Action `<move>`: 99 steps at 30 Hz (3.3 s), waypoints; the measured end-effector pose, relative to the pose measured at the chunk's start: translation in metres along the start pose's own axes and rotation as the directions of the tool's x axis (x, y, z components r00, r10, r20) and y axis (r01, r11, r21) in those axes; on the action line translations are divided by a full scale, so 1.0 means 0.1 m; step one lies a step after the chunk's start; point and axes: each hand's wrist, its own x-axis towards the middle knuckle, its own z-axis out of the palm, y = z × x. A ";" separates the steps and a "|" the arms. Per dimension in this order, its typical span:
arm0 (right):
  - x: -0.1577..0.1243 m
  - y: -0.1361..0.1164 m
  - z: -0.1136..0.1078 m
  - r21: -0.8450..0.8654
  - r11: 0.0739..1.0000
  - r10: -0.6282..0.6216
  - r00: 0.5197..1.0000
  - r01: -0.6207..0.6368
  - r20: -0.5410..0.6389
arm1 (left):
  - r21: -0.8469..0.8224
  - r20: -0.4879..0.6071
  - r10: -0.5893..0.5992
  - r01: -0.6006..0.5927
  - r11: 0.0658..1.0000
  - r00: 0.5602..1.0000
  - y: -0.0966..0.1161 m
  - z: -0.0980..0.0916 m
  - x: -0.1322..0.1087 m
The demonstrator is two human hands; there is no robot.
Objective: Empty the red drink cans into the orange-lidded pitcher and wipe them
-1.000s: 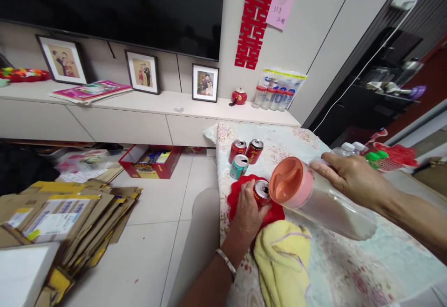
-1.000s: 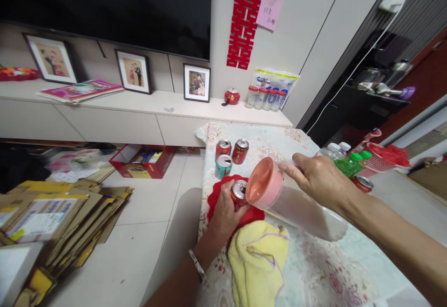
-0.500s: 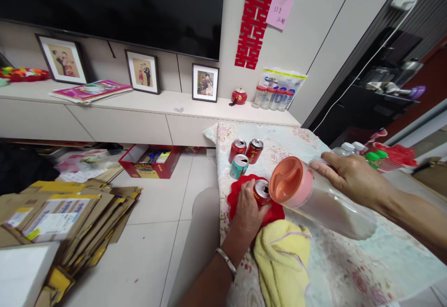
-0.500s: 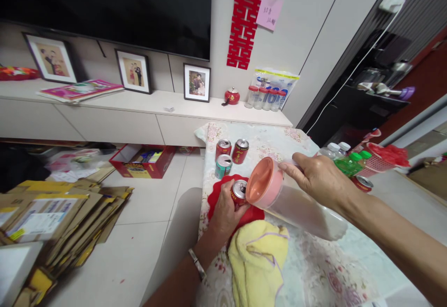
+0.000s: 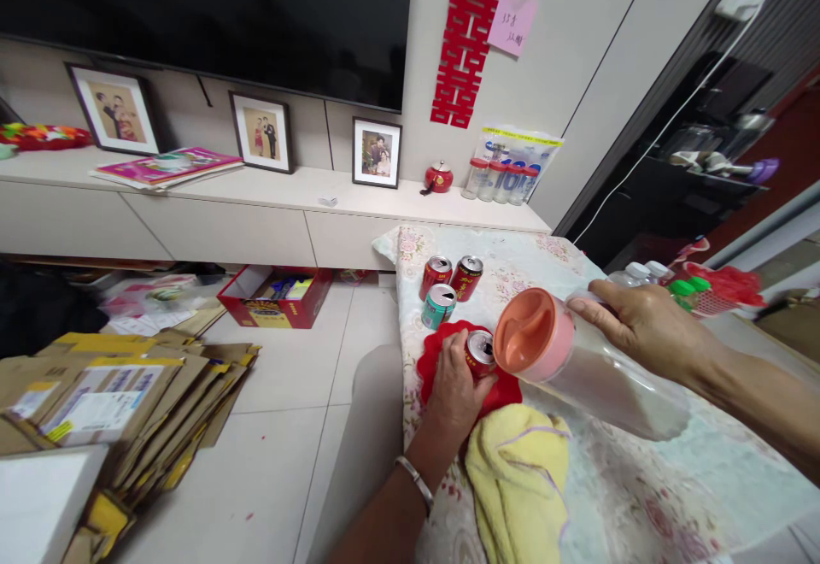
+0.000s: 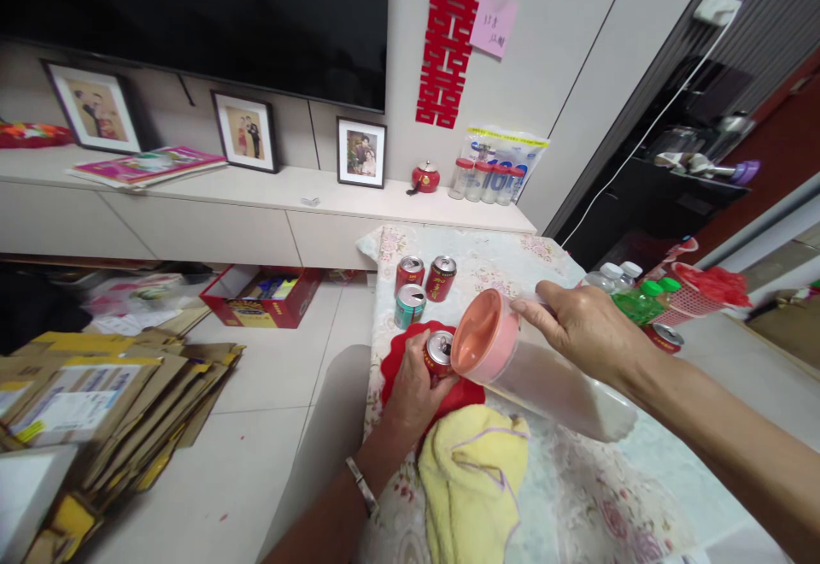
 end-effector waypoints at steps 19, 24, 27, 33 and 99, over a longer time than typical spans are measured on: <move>0.00 -0.01 -0.01 0.008 1.000 -0.017 1.000 0.017 -0.022 | -0.018 -0.012 -0.004 0.004 1.000 1.000 -0.01 0.01 -0.01; -0.01 -0.02 -0.02 0.013 1.000 -0.003 1.000 0.003 -0.005 | -0.008 -0.015 -0.009 0.009 1.000 1.000 -0.01 0.01 0.00; -0.01 -0.02 -0.02 0.014 1.000 0.003 1.000 -0.003 0.002 | -0.006 -0.005 -0.003 0.003 1.000 1.000 -0.01 0.01 0.00; 0.00 -0.03 -0.02 0.015 1.000 0.003 1.000 -0.003 -0.001 | -0.027 -0.011 -0.008 0.007 1.000 1.000 -0.01 0.00 0.00; 0.00 -0.01 0.00 0.011 0.999 0.053 0.998 -0.053 0.023 | -0.020 -0.022 0.000 -0.001 1.000 1.000 -0.01 0.02 -0.01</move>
